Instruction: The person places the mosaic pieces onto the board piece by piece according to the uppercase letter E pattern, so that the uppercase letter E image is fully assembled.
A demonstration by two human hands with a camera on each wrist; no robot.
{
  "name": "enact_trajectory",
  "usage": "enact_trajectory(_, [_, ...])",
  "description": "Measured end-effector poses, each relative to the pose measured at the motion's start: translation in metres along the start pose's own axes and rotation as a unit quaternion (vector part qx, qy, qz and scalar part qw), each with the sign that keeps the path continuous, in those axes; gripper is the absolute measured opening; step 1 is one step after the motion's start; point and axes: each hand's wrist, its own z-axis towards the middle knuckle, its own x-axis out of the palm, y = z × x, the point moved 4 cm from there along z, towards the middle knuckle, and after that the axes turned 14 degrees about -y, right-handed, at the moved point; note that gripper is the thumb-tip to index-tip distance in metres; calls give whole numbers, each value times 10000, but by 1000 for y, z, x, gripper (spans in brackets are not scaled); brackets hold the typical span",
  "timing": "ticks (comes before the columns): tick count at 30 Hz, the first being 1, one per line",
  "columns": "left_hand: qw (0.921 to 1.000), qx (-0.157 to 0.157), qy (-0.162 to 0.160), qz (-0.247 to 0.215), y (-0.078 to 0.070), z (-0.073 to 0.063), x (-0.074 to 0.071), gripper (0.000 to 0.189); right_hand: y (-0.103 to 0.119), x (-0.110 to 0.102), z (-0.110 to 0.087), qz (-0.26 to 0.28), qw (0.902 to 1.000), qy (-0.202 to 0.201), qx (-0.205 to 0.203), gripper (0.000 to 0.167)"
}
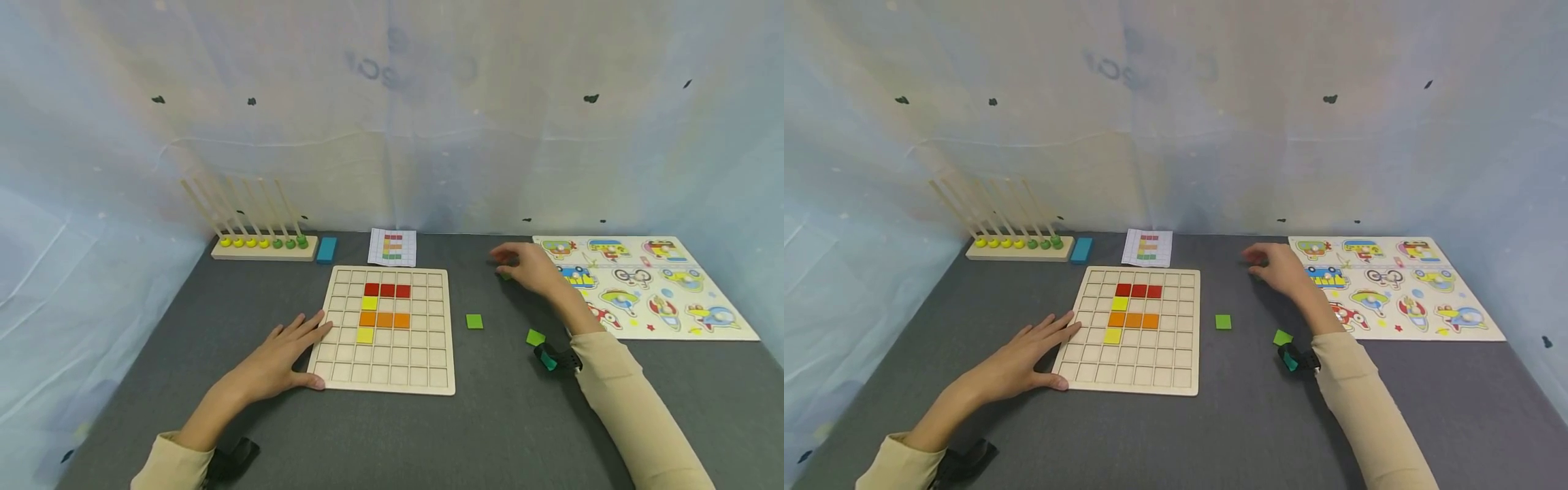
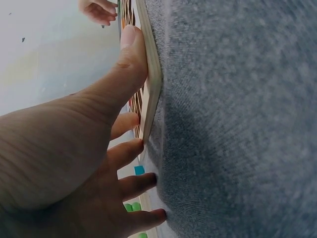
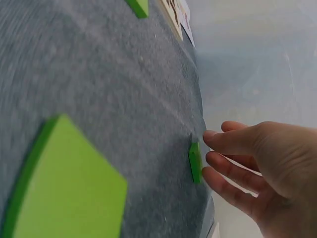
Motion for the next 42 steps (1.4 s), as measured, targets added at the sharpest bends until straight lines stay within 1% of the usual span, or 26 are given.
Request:
enact_trajectory(6, [10000, 30, -21, -32, -2, 0, -1, 97, -5, -6, -4, -333, 9992, 139, 181, 34])
enact_trajectory(10, [10000, 74, -47, -19, -3, -1, -1, 96, -5, -6, -8, -346, 9983, 183, 442, 36])
enact_trajectory(15, [9999, 78, -58, -24, -3, -1, -1, 95, 1, -7, -13, -271, 9977, 190, 585, 37])
enact_trajectory(20, [10000, 52, -42, -62, -3, -1, -2, 95, 9, -8, -18, -58, 9983, 332, 474, 39])
enact_trajectory(26, [10000, 53, -53, -47, -2, -1, -1, 95, 22, -9, -19, 40, 9992, 372, 140, 37])
enact_trajectory(32, [9999, 83, -39, -47, -2, 0, 0, 96, 39, -5, -18, 137, 9988, 422, -206, 37])
enact_trajectory(38, [9999, 112, 13, -14, -1, 0, -1, 96, 61, 3, -19, 175, 9978, 575, -280, 36])
enact_trajectory(42, [10000, 77, 54, 0, -1, 0, -2, 96, 73, 9, -19, 177, 9977, 559, -339, 35])
